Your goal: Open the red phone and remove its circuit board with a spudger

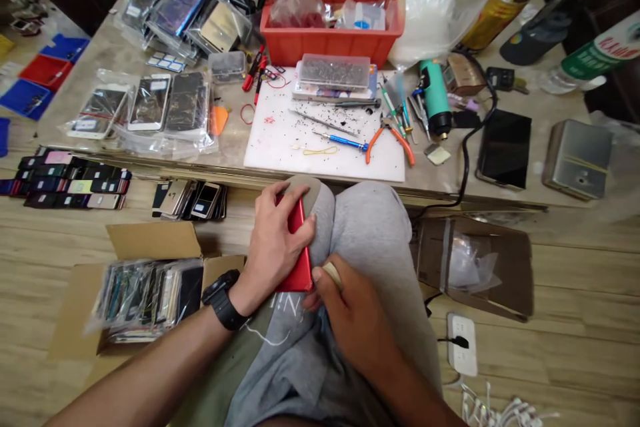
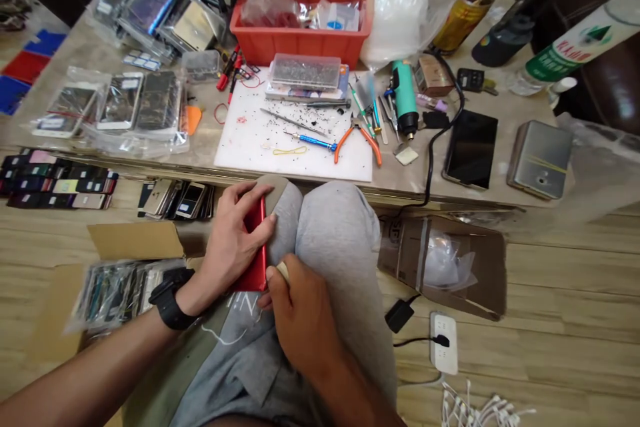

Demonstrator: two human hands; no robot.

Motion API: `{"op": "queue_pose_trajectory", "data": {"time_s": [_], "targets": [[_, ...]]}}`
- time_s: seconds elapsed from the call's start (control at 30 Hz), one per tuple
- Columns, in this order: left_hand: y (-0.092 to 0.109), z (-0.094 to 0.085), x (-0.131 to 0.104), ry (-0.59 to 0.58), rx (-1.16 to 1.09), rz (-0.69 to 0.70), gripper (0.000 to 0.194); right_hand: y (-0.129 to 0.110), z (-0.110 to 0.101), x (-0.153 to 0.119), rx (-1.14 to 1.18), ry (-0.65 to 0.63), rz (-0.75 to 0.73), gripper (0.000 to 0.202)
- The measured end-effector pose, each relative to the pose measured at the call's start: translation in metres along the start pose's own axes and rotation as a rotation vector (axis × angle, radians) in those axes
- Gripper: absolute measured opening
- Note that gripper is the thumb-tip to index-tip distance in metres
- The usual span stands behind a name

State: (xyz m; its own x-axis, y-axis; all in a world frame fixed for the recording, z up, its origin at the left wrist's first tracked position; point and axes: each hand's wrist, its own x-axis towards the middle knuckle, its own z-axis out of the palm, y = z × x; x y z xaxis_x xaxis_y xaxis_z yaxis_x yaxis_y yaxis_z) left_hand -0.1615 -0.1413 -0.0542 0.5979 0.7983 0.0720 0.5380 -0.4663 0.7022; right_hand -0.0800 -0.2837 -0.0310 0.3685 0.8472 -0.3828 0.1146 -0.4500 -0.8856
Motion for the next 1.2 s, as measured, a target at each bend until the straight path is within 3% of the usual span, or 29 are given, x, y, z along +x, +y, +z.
{"op": "queue_pose_trajectory", "data": {"time_s": [0.37,0.63,0.87,1.2], "targets": [[0.002,0.003,0.004,0.028,0.073,0.01,0.047,0.003,0.008,0.001,-0.101,0.14,-0.037,0.031],[0.003,0.004,0.005,0.05,0.087,0.005,0.048,0.003,0.012,0.006,-0.07,0.175,0.002,0.03],[0.005,-0.001,-0.002,0.083,-0.031,-0.047,0.04,-0.003,-0.01,0.002,0.205,-0.097,0.134,0.034],[0.004,-0.012,-0.008,0.224,-0.312,-0.114,0.035,-0.01,-0.003,0.0,0.361,-0.07,0.038,0.039]]}}
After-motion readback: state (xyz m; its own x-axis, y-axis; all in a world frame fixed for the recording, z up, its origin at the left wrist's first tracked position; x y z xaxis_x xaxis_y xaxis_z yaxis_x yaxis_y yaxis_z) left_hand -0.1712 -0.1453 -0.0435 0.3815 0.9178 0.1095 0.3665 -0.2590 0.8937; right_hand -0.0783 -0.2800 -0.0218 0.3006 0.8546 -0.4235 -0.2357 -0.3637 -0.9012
